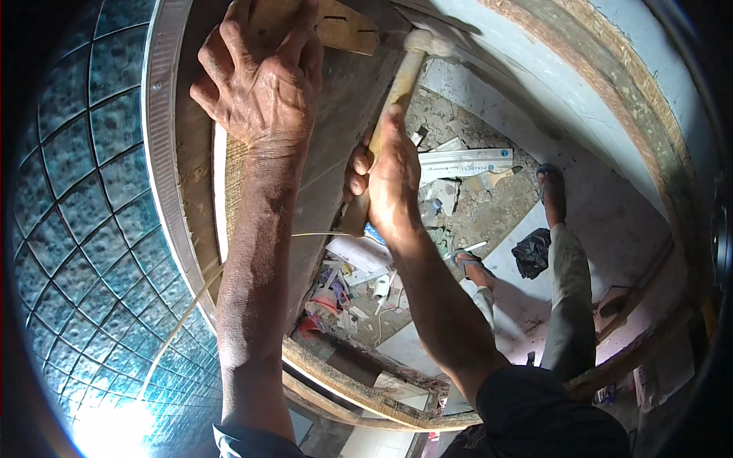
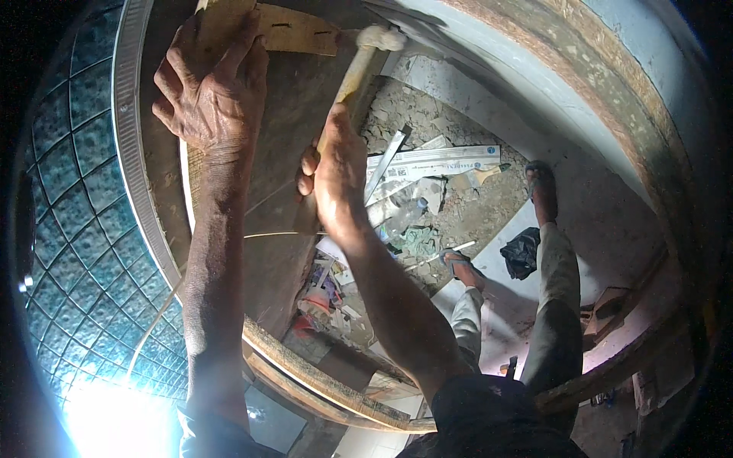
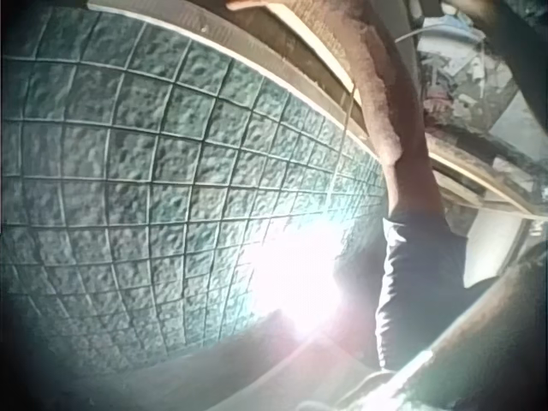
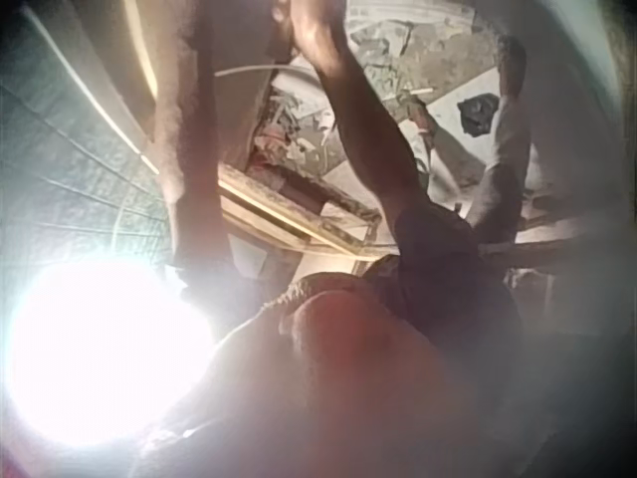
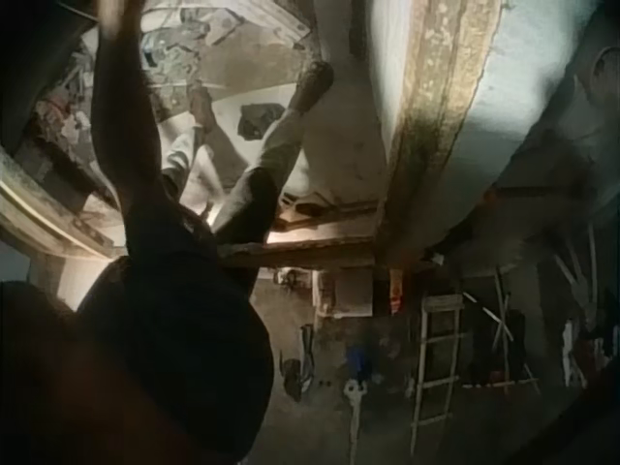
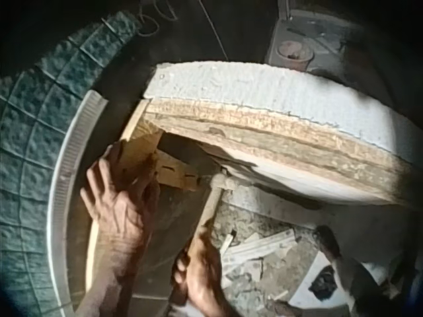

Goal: The person saws a piece of wood into two parts while holding it against a low wall, then hammers nails into a wooden block to attach it to a wooden frame.

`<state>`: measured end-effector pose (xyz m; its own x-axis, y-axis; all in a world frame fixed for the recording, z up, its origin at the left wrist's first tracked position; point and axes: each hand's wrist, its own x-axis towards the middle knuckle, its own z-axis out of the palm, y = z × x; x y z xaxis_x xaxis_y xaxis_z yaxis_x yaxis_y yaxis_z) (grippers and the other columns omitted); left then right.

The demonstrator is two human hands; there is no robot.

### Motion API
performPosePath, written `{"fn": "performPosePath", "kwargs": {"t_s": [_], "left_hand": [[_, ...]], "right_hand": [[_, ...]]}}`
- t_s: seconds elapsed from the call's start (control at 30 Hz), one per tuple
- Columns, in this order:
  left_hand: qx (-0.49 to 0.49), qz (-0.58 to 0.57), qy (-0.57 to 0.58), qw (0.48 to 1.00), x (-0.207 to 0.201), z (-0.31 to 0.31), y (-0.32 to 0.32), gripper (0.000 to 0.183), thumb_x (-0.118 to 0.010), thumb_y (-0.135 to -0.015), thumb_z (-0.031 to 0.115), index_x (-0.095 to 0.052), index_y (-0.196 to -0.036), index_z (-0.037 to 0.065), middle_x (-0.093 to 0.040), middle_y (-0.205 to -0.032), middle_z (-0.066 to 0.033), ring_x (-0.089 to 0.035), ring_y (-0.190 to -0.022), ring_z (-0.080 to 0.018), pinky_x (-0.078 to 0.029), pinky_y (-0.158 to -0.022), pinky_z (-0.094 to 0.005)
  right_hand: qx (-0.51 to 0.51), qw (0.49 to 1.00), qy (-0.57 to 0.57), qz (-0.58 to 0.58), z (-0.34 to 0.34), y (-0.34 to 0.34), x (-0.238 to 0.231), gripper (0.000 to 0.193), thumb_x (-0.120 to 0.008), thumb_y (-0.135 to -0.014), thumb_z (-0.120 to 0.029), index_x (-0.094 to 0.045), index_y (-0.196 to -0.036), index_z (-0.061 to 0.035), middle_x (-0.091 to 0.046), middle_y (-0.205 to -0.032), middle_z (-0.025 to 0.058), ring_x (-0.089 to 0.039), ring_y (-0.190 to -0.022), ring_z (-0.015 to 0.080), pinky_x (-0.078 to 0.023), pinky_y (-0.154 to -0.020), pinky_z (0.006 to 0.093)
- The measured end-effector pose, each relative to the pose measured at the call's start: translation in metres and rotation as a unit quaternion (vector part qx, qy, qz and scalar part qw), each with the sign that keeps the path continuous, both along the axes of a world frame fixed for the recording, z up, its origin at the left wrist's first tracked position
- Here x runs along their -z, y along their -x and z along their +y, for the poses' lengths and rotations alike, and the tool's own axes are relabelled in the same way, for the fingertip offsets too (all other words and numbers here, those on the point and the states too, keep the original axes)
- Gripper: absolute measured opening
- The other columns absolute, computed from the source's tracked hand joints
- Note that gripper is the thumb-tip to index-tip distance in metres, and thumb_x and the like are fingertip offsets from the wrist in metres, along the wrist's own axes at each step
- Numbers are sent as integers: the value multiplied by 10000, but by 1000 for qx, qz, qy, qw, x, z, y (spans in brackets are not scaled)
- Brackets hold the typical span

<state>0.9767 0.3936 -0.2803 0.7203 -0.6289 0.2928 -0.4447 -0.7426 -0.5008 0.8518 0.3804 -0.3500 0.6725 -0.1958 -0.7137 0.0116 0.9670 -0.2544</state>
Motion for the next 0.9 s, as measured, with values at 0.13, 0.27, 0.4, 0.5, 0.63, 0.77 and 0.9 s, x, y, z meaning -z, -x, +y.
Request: {"fn": "performPosePath", "kwargs": {"t_s": [0.13,0.27,0.4,0.5,0.63,0.77,0.9], "left_hand": [[-24,3,21,999,-12,-20,10,322,-660,-939,386,-742,-1245,329,-416,-1541,-203,-344,-1432,-453,-304,-1099,-713],[10,-104,28,994,10,-4,-10,310,-666,-932,389,-748,-1226,334,-408,-1549,-195,-351,-1433,-449,-316,-1098,-701],[11,38,41,998,-26,-26,16,379,-705,-906,347,-719,-1272,254,-482,-1459,-167,-475,-1314,-403,-396,-1054,-617],[162,15,117,980,-27,-7,-11,505,-737,-904,346,-624,-1395,321,-668,-1214,-85,-668,-1075,-335,-568,-883,-507],[246,20,125,961,-31,13,-33,420,-661,-942,173,-657,-1359,222,-727,-1225,-51,-731,-1041,-254,-598,-856,-355],[298,42,202,932,-31,19,-43,371,-602,-947,83,-714,-1276,212,-738,-1211,-54,-732,-1053,-263,-594,-863,-361],[289,46,218,931,-26,18,-42,375,-588,-927,40,-742,-1227,205,-747,-1183,-53,-726,-1073,-268,-586,-876,-353]], "right_hand": [[267,961,-67,-21,-3,13,-22,604,-427,-945,-789,-477,-953,-187,-415,-597,-31,-423,-455,148,-425,-460,394],[-1,995,-92,-39,-17,-1,-12,615,-413,-968,-764,-462,-899,-154,-410,-574,-24,-388,-420,160,-388,-426,353],[27,998,-48,-6,-5,6,-9,623,-415,-961,-773,-444,-893,-155,-405,-575,-7,-384,-412,175,-369,-412,356],[73,991,-110,-23,-4,29,-36,677,-367,-918,-847,-460,-919,-176,-421,-594,19,-393,-422,194,-378,-443,387],[133,986,-82,-52,1,42,-56,691,-348,-927,-840,-483,-934,-163,-452,-593,11,-424,-419,183,-393,-439,375],[361,912,-26,-193,5,42,-58,687,-322,-974,-781,-578,-988,-143,-523,-613,12,-511,-446,178,-492,-455,392],[229,963,-131,-53,28,0,-70,662,-324,-1014,-727,-543,-939,-107,-482,-594,32,-469,-434,168,-439,-413,330]]}}
